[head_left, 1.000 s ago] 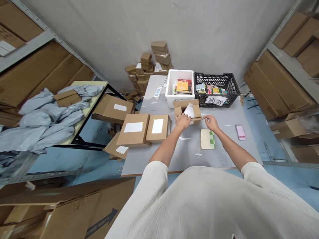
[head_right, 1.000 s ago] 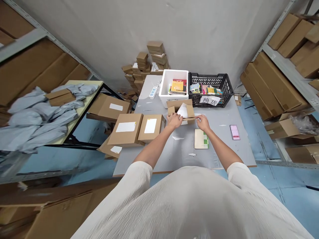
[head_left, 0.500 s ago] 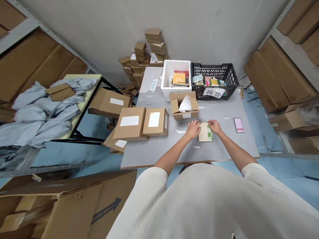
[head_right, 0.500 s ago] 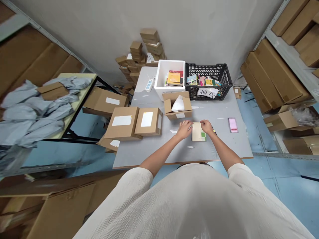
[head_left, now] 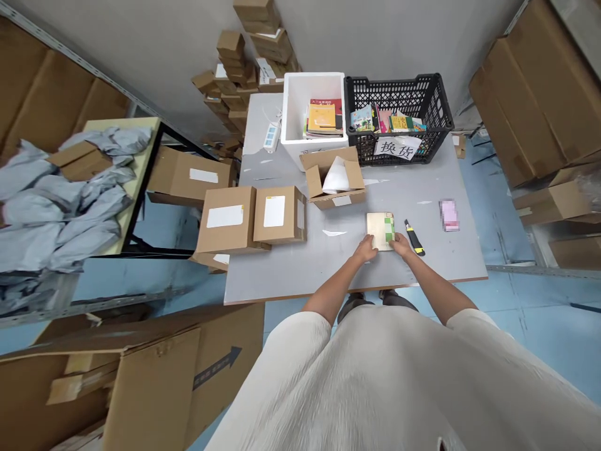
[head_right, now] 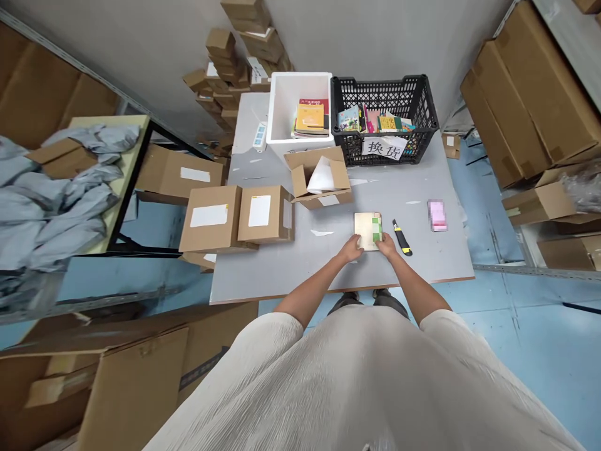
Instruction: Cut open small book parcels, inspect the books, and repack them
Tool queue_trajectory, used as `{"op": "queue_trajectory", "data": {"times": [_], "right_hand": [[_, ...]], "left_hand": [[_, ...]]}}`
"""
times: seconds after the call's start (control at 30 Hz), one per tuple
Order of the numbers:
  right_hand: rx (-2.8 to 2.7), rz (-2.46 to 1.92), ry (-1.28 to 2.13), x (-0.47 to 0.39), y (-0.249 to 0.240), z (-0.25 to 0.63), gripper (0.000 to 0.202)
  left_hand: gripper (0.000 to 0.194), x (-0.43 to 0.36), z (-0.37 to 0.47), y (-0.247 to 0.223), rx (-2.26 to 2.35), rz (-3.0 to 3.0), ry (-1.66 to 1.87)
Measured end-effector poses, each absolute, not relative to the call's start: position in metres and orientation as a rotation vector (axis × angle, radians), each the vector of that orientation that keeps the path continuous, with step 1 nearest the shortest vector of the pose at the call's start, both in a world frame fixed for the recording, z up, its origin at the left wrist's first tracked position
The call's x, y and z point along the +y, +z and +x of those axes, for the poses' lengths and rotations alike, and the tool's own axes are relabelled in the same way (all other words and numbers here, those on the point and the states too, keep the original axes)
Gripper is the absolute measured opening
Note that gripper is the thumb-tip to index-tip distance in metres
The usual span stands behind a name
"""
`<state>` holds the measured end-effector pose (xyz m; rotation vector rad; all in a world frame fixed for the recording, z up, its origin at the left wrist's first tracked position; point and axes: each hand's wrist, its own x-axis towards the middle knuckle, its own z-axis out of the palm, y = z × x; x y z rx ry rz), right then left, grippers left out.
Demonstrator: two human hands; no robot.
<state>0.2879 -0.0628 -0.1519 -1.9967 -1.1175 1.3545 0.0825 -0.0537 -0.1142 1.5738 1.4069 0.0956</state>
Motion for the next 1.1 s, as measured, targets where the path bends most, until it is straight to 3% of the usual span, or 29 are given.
{"op": "queue_trajectory", "data": {"times": [0.23, 0.47, 0.63, 0.8, 0.93, 1.1], "right_hand": [[-0.786, -2.072, 1.474, -0.061, -0.140, 0.291, 0.034], [-0.866, -1.842, 1.536, -0.059, -0.113, 0.258, 0.049], [-1.078, -1.592, 1.698, -0.061, -0.095, 0.227, 0.037], [-1.159, -1.726, 1.685, -0.062, -0.096, 0.221, 0.027], [-1.054, -1.947, 1.497, -0.060, -0.099, 0.233, 0.040], [-0.931, -1.923, 1.597, -0.060, -0.090, 0.243, 0.052]], "left_hand": [[0.073, -0.061, 0.073, -0.114, 1.439, 1.462, 0.169], [0.031, -0.052, 0.079, -0.101, 1.541, 1.304, 0.414], [0.033, -0.035, 0.062, -0.096, 1.694, 1.135, 0.446], [0.026, -0.030, 0.023, -0.106, 1.746, 1.037, 0.489], [0.035, -0.040, 0.009, -0.114, 1.524, 0.752, 0.693], [0.052, -0.052, 0.013, -0.115, 1.270, 0.546, 0.777]]}}
